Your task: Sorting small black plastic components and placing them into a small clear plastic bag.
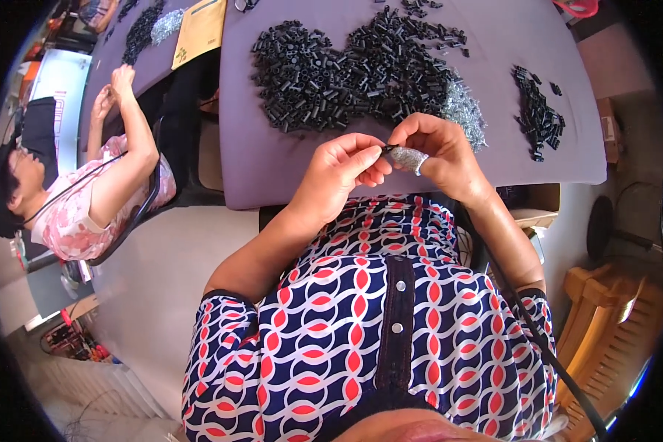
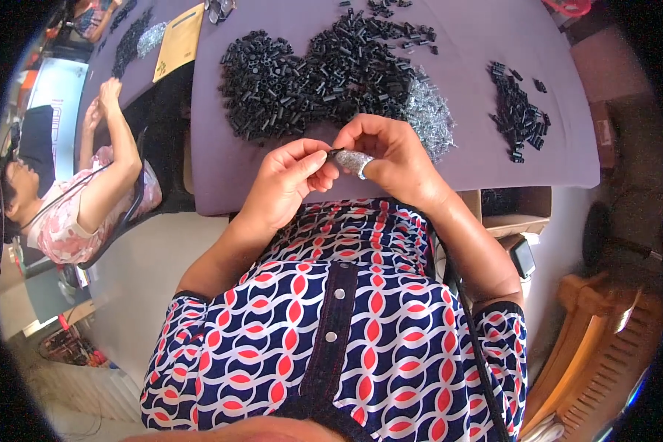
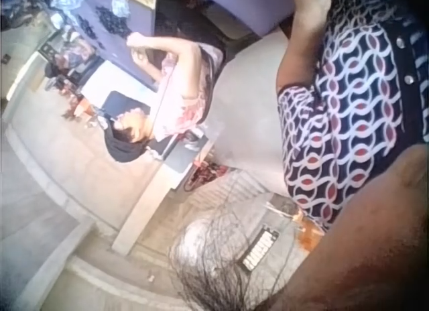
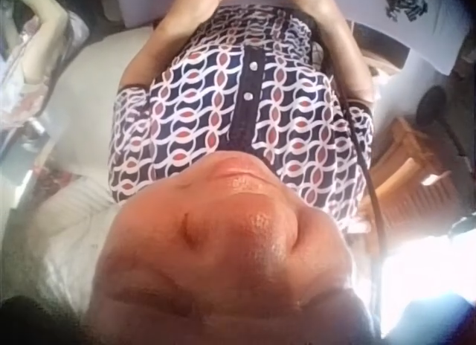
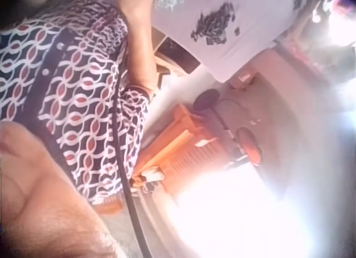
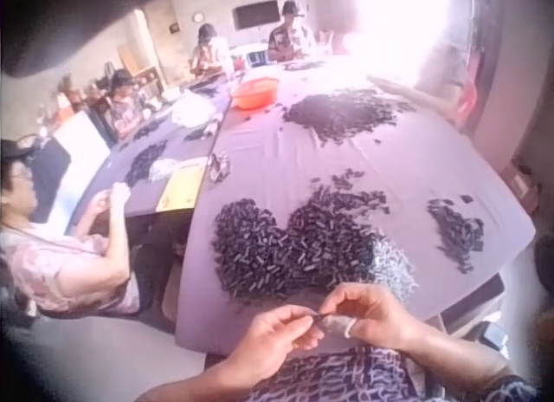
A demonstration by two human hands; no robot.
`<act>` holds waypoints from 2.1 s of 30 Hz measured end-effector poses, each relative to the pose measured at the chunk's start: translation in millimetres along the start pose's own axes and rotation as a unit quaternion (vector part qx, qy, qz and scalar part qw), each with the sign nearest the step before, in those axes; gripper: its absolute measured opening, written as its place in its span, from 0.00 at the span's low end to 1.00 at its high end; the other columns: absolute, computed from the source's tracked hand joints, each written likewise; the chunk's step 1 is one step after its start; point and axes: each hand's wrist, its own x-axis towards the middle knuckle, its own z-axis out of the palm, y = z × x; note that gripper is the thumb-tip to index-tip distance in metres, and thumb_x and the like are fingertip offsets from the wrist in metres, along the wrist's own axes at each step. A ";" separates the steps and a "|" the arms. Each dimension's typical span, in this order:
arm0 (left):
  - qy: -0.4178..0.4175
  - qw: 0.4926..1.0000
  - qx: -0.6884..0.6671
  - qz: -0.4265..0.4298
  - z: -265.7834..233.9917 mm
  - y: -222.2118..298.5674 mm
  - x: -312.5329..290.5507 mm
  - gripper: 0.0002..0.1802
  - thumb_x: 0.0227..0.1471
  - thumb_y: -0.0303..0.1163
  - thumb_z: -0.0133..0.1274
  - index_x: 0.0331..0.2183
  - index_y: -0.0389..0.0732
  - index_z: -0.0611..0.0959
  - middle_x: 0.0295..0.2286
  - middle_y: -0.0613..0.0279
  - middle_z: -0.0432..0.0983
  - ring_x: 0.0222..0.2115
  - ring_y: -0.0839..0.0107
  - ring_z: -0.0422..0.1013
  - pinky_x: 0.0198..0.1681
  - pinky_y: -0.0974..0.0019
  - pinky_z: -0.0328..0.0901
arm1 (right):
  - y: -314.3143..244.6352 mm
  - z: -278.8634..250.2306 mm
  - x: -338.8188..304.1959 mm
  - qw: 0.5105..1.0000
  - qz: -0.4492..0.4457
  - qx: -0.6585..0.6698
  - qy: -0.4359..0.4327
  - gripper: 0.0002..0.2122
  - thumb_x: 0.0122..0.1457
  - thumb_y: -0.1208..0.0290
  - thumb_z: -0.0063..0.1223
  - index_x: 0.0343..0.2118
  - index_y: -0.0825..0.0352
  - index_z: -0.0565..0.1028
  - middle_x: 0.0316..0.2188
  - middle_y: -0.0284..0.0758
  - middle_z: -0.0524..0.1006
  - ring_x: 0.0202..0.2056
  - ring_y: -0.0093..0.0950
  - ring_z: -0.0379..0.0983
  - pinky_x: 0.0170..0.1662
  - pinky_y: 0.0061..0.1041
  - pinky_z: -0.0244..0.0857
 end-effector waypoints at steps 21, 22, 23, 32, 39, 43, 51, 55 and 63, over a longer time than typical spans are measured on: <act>0.015 0.987 0.157 -0.013 -8.1 19.8 -4.5 0.08 0.60 0.26 0.57 0.40 0.32 0.82 0.30 0.60 0.82 0.28 0.78 0.77 0.34 0.75 0.72 | -6.6 3.7 17.3 0.925 -0.136 -0.346 -0.076 0.18 0.38 0.91 0.58 0.35 0.70 0.78 0.38 0.37 0.76 0.41 0.35 0.77 0.43 0.29 0.71; 0.017 0.987 0.158 0.009 -9.3 19.9 -5.2 0.08 0.60 0.26 0.57 0.40 0.31 0.81 0.30 0.60 0.82 0.29 0.77 0.77 0.35 0.75 0.72 | -5.9 6.2 16.9 0.929 -0.131 -0.340 -0.065 0.19 0.38 0.92 0.58 0.37 0.70 0.78 0.39 0.36 0.76 0.42 0.33 0.77 0.44 0.28 0.72; 0.018 0.987 0.157 0.009 -11.9 18.8 -5.4 0.08 0.60 0.26 0.57 0.40 0.31 0.81 0.30 0.60 0.82 0.29 0.77 0.77 0.35 0.75 0.72 | -5.2 9.8 15.6 0.929 -0.130 -0.341 -0.066 0.19 0.38 0.92 0.58 0.37 0.70 0.78 0.39 0.36 0.76 0.42 0.33 0.77 0.44 0.28 0.72; 0.011 0.990 0.134 0.035 -9.7 21.0 -6.9 0.09 0.60 0.25 0.57 0.41 0.31 0.81 0.31 0.58 0.82 0.30 0.77 0.77 0.36 0.74 0.71 | -8.6 -0.4 0.0 0.971 -0.025 -0.235 0.022 0.27 0.48 0.84 0.51 0.56 0.71 0.70 0.45 0.36 0.76 0.47 0.29 0.75 0.54 0.28 0.69; 0.053 0.988 0.128 0.062 16.7 3.4 9.3 0.07 0.59 0.23 0.58 0.39 0.32 0.82 0.33 0.62 0.82 0.32 0.79 0.76 0.38 0.75 0.70 | -21.6 0.0 -4.6 0.762 -0.169 -0.625 0.026 0.25 0.41 0.72 0.66 0.46 0.68 0.75 0.40 0.40 0.75 0.41 0.41 0.75 0.44 0.35 0.71; 0.055 0.995 0.070 0.032 34.9 -3.0 17.4 0.08 0.56 0.21 0.60 0.39 0.32 0.84 0.34 0.63 0.82 0.35 0.80 0.75 0.40 0.75 0.70 | -13.0 -11.6 -2.6 0.726 -0.203 -0.656 0.017 0.17 0.36 0.71 0.64 0.33 0.66 0.73 0.31 0.37 0.71 0.35 0.38 0.72 0.37 0.36 0.69; 0.038 0.998 0.032 -0.046 46.1 -1.4 28.8 0.12 0.63 0.33 0.56 0.40 0.34 0.84 0.33 0.65 0.81 0.34 0.79 0.76 0.40 0.74 0.71 | -2.7 -34.1 -6.9 0.754 -0.234 -0.612 0.039 0.15 0.39 0.67 0.65 0.29 0.65 0.72 0.25 0.37 0.71 0.29 0.39 0.73 0.32 0.37 0.69; -0.025 0.991 -0.040 -0.123 39.8 -1.0 32.9 0.14 0.63 0.37 0.54 0.40 0.36 0.86 0.34 0.62 0.82 0.34 0.77 0.77 0.41 0.73 0.72 | 0.1 -41.5 -8.3 0.792 -0.246 -0.558 0.030 0.15 0.46 0.62 0.65 0.28 0.66 0.71 0.25 0.37 0.72 0.29 0.40 0.74 0.31 0.38 0.69; -0.005 0.984 -0.105 -0.142 47.3 -23.0 33.6 0.10 0.60 0.28 0.56 0.38 0.30 0.85 0.34 0.55 0.83 0.33 0.69 0.79 0.41 0.66 0.75 | 20.2 -48.3 -18.5 0.793 -0.241 -0.560 -0.021 0.16 0.49 0.60 0.64 0.28 0.66 0.72 0.25 0.37 0.71 0.27 0.41 0.72 0.30 0.37 0.67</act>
